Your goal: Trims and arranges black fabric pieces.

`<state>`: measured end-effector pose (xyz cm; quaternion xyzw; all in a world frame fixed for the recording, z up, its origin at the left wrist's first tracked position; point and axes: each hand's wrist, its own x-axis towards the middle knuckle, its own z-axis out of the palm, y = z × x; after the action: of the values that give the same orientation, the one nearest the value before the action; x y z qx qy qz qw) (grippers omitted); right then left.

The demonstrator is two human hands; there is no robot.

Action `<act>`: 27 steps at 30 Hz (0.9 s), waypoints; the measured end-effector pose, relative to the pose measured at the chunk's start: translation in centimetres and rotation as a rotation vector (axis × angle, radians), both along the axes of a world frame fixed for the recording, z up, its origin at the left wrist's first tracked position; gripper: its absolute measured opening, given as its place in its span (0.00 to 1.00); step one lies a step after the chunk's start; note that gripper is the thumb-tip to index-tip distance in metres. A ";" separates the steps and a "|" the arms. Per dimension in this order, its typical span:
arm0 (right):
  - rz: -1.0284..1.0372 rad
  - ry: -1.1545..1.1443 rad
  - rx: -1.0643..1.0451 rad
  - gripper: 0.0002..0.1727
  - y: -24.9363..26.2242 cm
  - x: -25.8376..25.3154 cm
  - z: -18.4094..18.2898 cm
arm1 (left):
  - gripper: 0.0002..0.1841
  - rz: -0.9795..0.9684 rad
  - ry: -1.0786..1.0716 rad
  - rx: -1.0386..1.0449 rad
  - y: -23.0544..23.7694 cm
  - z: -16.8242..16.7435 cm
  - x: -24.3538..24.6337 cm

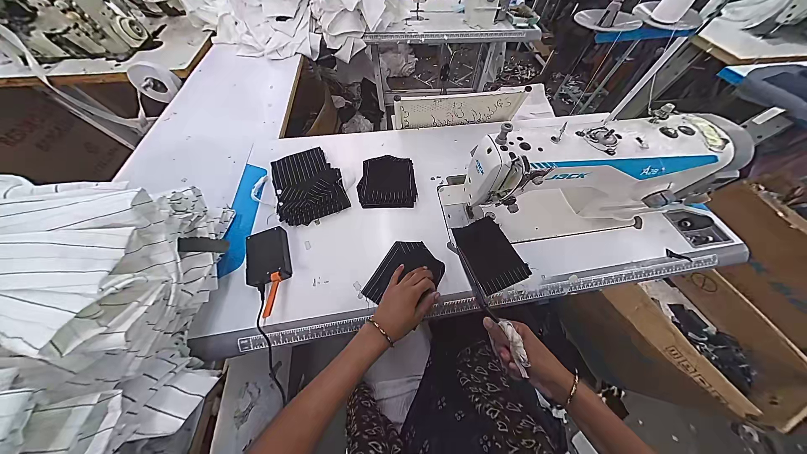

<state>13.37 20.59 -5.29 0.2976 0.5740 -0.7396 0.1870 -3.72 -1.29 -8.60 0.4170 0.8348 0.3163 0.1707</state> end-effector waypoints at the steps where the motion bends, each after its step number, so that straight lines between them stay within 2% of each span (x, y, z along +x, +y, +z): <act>1: -0.025 0.009 -0.016 0.21 -0.1 0.6 0.0 | 0.19 0.019 0.010 0.021 0.2 0.0 0.1; 3: -0.063 0.031 -0.036 0.22 -0.3 1.8 -0.1 | 0.17 0.115 0.144 0.139 0.8 -0.4 0.4; 6: -0.056 0.075 -0.131 0.22 -0.5 3.6 -0.6 | 0.25 0.208 0.327 0.171 2.3 -0.1 0.3; 7: -0.037 0.085 -0.169 0.23 -0.5 4.1 -0.9 | 0.26 0.201 0.327 0.111 2.7 0.2 0.1; 10: 0.043 0.089 -0.196 0.22 -0.7 4.9 -1.1 | 0.17 0.176 0.276 0.014 3.4 -0.2 -0.4; 15: 0.177 0.051 -0.170 0.21 -1.3 5.2 -0.7 | 0.11 0.255 0.345 0.242 2.5 -2.6 -0.2; 20: 0.206 0.019 -0.227 0.21 -1.9 3.7 -0.8 | 0.09 0.250 0.415 0.329 1.7 -3.9 -0.4; 27: 0.263 -0.017 -0.077 0.20 -2.6 -1.2 -0.8 | 0.08 0.189 0.402 0.393 1.2 -4.3 -0.7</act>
<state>12.21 17.98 -6.05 0.2184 0.5777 -0.7276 0.2987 -4.39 -0.12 -12.92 0.4166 0.8098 0.3975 -0.1123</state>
